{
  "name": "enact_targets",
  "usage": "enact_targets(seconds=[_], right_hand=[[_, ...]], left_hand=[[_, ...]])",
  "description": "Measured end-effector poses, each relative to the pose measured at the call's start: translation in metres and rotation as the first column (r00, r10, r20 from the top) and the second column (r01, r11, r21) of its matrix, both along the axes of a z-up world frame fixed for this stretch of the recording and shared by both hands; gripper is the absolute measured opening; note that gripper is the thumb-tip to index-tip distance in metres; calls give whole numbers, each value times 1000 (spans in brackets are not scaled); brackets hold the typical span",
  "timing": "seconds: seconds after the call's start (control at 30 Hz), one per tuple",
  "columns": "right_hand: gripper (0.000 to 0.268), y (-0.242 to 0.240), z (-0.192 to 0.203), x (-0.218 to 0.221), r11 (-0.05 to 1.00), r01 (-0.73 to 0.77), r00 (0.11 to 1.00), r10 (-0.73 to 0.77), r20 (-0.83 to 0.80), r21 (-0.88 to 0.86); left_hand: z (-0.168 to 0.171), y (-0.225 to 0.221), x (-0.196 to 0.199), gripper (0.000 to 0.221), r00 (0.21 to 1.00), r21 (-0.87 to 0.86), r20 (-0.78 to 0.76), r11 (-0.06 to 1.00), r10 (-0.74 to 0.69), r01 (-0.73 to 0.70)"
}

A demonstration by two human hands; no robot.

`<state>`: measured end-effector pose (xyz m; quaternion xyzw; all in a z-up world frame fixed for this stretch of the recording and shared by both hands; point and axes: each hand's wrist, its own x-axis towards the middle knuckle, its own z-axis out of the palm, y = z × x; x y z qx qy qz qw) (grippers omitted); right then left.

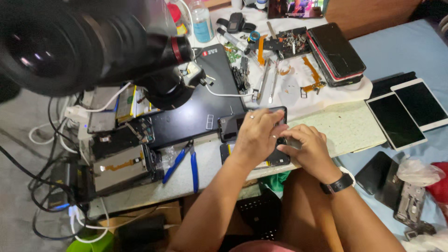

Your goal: The person handles a disassembled smartphone, peeling off a protective film from the back cover and then using a screwdriver to remove screws from the internal frame. The person manipulates the phone's back cover and internal components on a cluttered workbench.

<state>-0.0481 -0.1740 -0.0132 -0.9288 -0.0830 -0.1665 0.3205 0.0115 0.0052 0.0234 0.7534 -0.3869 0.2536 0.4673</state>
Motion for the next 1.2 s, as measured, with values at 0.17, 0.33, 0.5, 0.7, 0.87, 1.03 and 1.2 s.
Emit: enact_targets(seconds=[0.17, 0.33, 0.5, 0.7, 0.87, 1.03, 1.2], right_hand=[[32, 0, 2, -3, 998, 28, 997, -24, -69, 58], [33, 2, 5, -4, 998, 17, 999, -15, -41, 62], [33, 2, 2, -4, 999, 32, 999, -31, -25, 33], [34, -2, -2, -2, 992, -5, 1000, 8, -24, 129], [33, -2, -3, -4, 997, 23, 998, -18, -61, 72], [34, -1, -2, -4, 996, 22, 999, -18, -50, 82], [33, 0, 4, -3, 996, 7, 999, -2, -47, 94]], left_hand=[[1, 3, -2, 36, 990, 15, -108, 996, -87, 89], [9, 4, -1, 34, 982, -7, -178, 998, -68, 68], [16, 4, 0, 33, 990, 57, -139, 998, -9, 17], [23, 1, -1, 28, 988, 13, -109, 994, -109, 111], [17, -1, 0, 34, 989, -66, -103, 992, -110, 104], [10, 0, -1, 37, 1000, 28, -16, 1000, -12, 12], [1, -2, -2, 35, 993, -84, -108, 996, -46, 37]])
